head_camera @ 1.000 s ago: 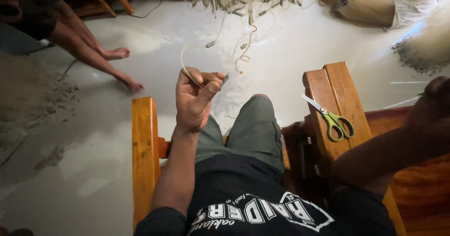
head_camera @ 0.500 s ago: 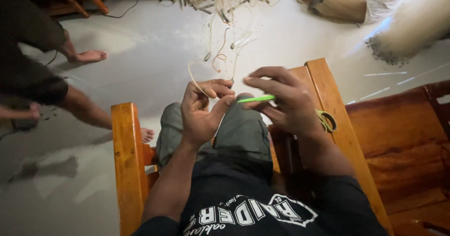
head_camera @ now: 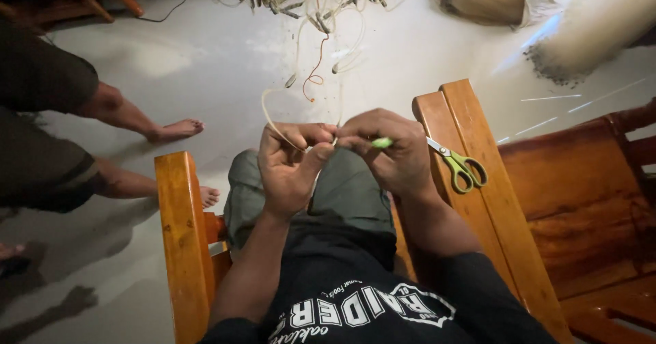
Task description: Repairing a fishing net by weaving twine with a netting needle and cutting with scissors
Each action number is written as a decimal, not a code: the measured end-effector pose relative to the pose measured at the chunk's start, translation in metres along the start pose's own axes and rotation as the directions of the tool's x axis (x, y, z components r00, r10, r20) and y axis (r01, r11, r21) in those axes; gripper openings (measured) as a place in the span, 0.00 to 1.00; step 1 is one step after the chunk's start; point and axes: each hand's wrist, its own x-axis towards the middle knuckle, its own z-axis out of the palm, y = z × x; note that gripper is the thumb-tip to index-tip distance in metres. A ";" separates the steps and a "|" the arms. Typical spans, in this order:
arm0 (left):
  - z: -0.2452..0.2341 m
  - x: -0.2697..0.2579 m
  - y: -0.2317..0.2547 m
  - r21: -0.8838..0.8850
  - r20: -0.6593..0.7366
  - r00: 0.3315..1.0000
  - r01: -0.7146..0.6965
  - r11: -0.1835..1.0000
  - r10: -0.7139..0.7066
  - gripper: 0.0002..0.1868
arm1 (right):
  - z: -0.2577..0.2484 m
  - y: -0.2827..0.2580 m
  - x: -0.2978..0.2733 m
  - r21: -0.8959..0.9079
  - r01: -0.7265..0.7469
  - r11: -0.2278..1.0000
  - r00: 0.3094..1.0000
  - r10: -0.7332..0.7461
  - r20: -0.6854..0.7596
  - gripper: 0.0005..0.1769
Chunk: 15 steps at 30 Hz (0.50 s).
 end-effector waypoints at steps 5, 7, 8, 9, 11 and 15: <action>-0.002 0.004 0.015 0.068 -0.033 0.999 0.037 0.997 -0.035 0.17 | 0.007 0.004 0.006 0.082 0.008 0.997 0.997 -0.002 -0.077 0.03; -0.007 0.003 0.010 0.079 -0.047 0.998 0.034 0.996 -0.030 0.17 | 0.012 -0.001 0.007 0.092 -0.012 0.996 0.998 0.018 -0.057 0.02; -0.010 0.003 0.007 0.089 -0.060 0.998 0.033 0.995 -0.027 0.17 | 0.014 -0.004 0.008 0.101 -0.034 0.994 0.998 0.039 -0.041 0.02; -0.011 0.003 0.009 0.089 -0.062 0.998 0.031 0.996 -0.025 0.17 | 0.017 -0.005 0.009 0.101 -0.033 0.994 0.999 0.037 -0.038 0.02; -0.012 0.003 0.012 0.179 -0.084 0.996 -0.004 0.984 0.019 0.17 | 0.022 -0.008 0.010 0.137 -0.040 0.990 0.999 0.044 -0.025 0.02; -0.014 0.003 0.014 0.201 -0.122 0.990 -0.047 0.978 0.072 0.16 | 0.023 -0.011 0.012 0.147 -0.003 0.989 1.000 0.007 -0.024 0.03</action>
